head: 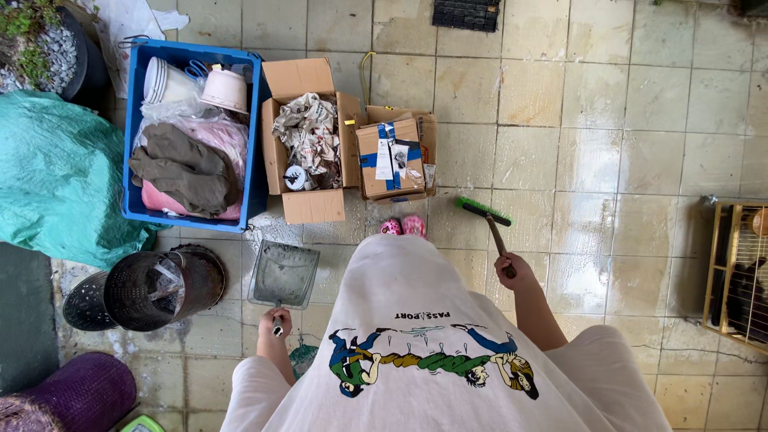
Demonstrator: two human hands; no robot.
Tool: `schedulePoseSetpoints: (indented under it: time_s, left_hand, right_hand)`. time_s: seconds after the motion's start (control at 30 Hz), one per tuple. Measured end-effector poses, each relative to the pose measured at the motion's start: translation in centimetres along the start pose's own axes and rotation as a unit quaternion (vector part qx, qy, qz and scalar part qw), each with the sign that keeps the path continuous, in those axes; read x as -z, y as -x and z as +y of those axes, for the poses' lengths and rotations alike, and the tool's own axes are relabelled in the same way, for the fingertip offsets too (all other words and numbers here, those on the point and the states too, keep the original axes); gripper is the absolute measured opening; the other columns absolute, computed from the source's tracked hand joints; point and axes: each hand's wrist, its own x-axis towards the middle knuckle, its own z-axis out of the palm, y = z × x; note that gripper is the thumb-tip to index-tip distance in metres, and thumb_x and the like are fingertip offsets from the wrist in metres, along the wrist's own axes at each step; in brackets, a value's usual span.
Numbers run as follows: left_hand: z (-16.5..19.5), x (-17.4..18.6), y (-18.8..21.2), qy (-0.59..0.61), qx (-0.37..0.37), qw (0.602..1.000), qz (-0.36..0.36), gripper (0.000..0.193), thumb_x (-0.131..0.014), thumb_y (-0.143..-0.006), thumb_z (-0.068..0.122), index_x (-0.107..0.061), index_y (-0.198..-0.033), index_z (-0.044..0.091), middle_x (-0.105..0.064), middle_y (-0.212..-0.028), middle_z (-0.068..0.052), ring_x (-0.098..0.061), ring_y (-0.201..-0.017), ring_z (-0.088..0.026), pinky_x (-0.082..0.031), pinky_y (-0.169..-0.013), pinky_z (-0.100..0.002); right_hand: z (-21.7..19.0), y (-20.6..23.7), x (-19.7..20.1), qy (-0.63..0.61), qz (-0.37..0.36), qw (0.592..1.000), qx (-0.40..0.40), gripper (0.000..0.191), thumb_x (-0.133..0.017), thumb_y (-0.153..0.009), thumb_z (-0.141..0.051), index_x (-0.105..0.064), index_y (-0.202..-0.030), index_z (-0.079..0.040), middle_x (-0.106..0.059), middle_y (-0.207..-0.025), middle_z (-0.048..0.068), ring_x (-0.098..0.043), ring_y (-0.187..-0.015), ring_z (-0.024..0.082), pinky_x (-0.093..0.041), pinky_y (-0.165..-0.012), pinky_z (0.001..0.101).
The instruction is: The person sweeps the tiled floor with a push broom, holding a metal dustpan in the other hand, and rinses the dustpan under a tap. They sweep debris across the floor, move a stool and yellow plastic chairs aside, and finish by setting the broom near a workbench.
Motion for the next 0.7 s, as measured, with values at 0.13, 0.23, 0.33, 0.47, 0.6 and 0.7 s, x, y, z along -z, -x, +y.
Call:
schedulePoseSetpoints:
  time_s: [0.13,0.23,0.33,0.47,0.6,0.7]
  left_hand:
    - [1.2,-1.6,-0.2,0.021,-0.002,0.999,-0.038,0.023,-0.042,-0.103,0.007,-0.046,-0.08,0.007,-0.049,-0.064,0.0,-0.049,-0.051,-0.01,-0.049,-0.044,-0.018]
    - [1.5,-2.6,-0.6,0.045,0.003,0.998,-0.051,0.022,-0.044,-0.103,0.008,-0.047,-0.081,0.005,-0.05,-0.063,0.0,-0.049,-0.05,-0.009,-0.049,-0.043,-0.019]
    - [1.1,-3.1,-1.1,0.049,0.035,0.995,-0.085,0.025,-0.042,-0.105,0.007,-0.044,-0.08,0.006,-0.049,-0.063,-0.001,-0.047,-0.051,-0.01,-0.048,-0.043,-0.019]
    - [-0.3,-3.2,-1.0,0.088,0.034,0.993,-0.065,0.025,-0.042,-0.105,0.009,-0.05,-0.082,0.005,-0.05,-0.061,0.0,-0.047,-0.049,-0.008,-0.046,-0.041,-0.019]
    - [-1.7,-2.8,-0.8,0.104,0.024,0.991,-0.086,0.026,-0.042,-0.105,0.01,-0.046,-0.079,0.008,-0.048,-0.061,0.0,-0.047,-0.05,-0.01,-0.046,-0.042,-0.019]
    - [-3.0,-2.6,-0.8,0.13,0.036,0.986,-0.102,0.024,-0.041,-0.105,0.008,-0.045,-0.082,0.005,-0.049,-0.066,-0.001,-0.046,-0.052,-0.01,-0.046,-0.045,-0.019]
  right_hand:
    - [-0.9,-0.2,-2.5,0.017,0.025,0.999,0.022,0.014,-0.056,-0.101,-0.011,-0.045,-0.094,-0.007,-0.047,-0.066,-0.003,-0.048,-0.054,0.005,-0.044,-0.047,0.0163]
    - [-1.7,-0.6,-3.7,0.017,0.026,0.999,0.019,0.011,-0.055,-0.1,-0.009,-0.046,-0.096,-0.005,-0.046,-0.066,-0.003,-0.048,-0.053,0.005,-0.044,-0.046,0.0158]
    - [-2.6,-0.9,-4.9,0.002,0.019,1.0,0.012,0.011,-0.053,-0.099,-0.006,-0.043,-0.094,-0.004,-0.046,-0.066,-0.003,-0.048,-0.053,0.005,-0.044,-0.046,0.016]
    - [-3.3,-0.6,-7.3,0.019,0.036,0.999,0.024,0.01,-0.053,-0.1,-0.004,-0.044,-0.095,-0.002,-0.046,-0.067,-0.002,-0.048,-0.053,0.005,-0.044,-0.045,0.015]
    - [-3.7,-0.5,-10.2,0.175,0.077,0.979,0.069,0.014,-0.055,-0.098,-0.002,-0.043,-0.092,-0.005,-0.046,-0.066,-0.001,-0.046,-0.051,0.007,-0.045,-0.046,0.0164]
    - [-4.5,-0.6,-13.0,0.3,0.136,0.942,0.069,0.012,-0.057,-0.097,-0.008,-0.046,-0.093,-0.004,-0.05,-0.066,-0.001,-0.045,-0.049,0.006,-0.042,-0.045,0.0176]
